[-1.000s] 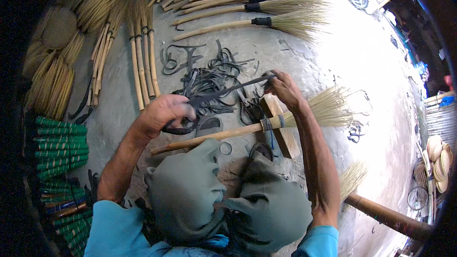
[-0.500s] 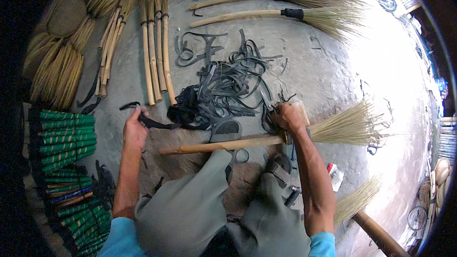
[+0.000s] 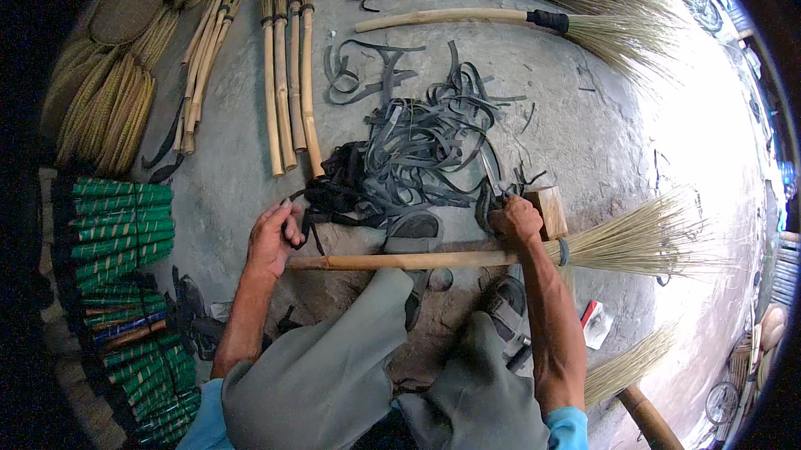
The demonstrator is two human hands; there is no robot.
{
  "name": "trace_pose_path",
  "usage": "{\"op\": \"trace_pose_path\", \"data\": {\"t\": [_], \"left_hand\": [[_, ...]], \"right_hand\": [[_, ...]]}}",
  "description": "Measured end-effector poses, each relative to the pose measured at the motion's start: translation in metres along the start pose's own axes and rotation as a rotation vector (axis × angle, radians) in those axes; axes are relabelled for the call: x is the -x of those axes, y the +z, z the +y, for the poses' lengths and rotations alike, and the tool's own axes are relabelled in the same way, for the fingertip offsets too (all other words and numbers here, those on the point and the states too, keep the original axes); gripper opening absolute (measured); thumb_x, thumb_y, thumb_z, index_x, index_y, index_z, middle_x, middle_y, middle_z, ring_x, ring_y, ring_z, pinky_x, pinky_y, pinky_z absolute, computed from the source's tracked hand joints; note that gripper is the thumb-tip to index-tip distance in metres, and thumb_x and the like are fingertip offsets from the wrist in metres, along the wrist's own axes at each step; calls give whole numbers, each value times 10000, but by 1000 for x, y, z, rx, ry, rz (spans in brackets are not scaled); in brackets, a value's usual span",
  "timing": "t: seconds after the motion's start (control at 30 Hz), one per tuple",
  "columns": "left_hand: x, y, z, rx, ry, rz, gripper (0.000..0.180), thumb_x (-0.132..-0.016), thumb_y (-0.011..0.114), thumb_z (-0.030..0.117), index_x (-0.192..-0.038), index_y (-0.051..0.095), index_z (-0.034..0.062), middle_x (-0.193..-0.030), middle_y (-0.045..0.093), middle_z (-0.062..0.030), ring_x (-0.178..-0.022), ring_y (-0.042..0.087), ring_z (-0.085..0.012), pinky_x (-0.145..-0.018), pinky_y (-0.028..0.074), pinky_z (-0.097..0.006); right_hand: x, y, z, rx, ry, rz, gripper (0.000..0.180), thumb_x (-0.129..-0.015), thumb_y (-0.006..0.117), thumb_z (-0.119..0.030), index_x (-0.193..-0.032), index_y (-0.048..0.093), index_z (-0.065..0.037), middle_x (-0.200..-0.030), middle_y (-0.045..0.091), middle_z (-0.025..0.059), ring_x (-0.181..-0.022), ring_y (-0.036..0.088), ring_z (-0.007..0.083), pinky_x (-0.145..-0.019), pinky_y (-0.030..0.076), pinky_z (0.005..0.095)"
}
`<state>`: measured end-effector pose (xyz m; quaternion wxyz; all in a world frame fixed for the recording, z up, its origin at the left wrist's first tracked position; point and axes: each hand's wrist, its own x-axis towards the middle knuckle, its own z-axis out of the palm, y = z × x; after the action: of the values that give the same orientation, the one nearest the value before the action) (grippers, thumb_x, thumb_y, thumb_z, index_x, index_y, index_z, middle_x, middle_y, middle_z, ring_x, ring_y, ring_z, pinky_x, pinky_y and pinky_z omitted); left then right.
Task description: The person sits on the floor and wraps a black rubber strip around the base of a broom head to secure the bristles. They repeatedly wrap and tighten the strip, then use a hammer to tap it into place.
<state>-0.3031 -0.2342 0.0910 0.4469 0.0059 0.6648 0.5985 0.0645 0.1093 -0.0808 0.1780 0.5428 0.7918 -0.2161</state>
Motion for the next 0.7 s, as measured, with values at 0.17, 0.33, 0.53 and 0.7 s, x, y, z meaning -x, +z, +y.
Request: {"op": "trace_pose_path", "data": {"t": [0.17,0.33,0.53,0.7], "left_hand": [[-3,17,25,-157,-34,-70,322,-1119,619,331,-1162,720,28,-740,550,38,-632,505,-88,-643,461,-289],[-9,41,80,-426,107,-220,330,-1118,579,314,-1174,742,33,-763,573,43,-645,491,-62,-590,414,-245],[-11,80,161,-516,310,-326,335,-1113,582,302,-1214,756,34,-731,548,53,-620,478,-55,-552,404,-243],[-12,125,201,-670,340,-335,290,-1077,623,311,-1120,742,51,-697,479,76,-605,393,-56,-540,297,-282]], "right_hand": [[16,-39,-3,-403,-39,-239,381,-877,744,-324,-1058,752,12,-845,744,163,-874,743,356,-807,574,454],[71,-97,-33,-590,-116,-99,369,-882,738,-280,-1052,702,45,-862,690,135,-821,649,250,-771,532,411],[153,-129,-51,-1092,-221,-227,264,-949,739,-196,-1138,714,-14,-970,676,41,-903,659,168,-812,538,337],[200,-118,-76,-1503,-397,-527,477,-1056,741,-446,-1294,653,-42,-1008,701,47,-896,678,155,-788,540,290]]}}
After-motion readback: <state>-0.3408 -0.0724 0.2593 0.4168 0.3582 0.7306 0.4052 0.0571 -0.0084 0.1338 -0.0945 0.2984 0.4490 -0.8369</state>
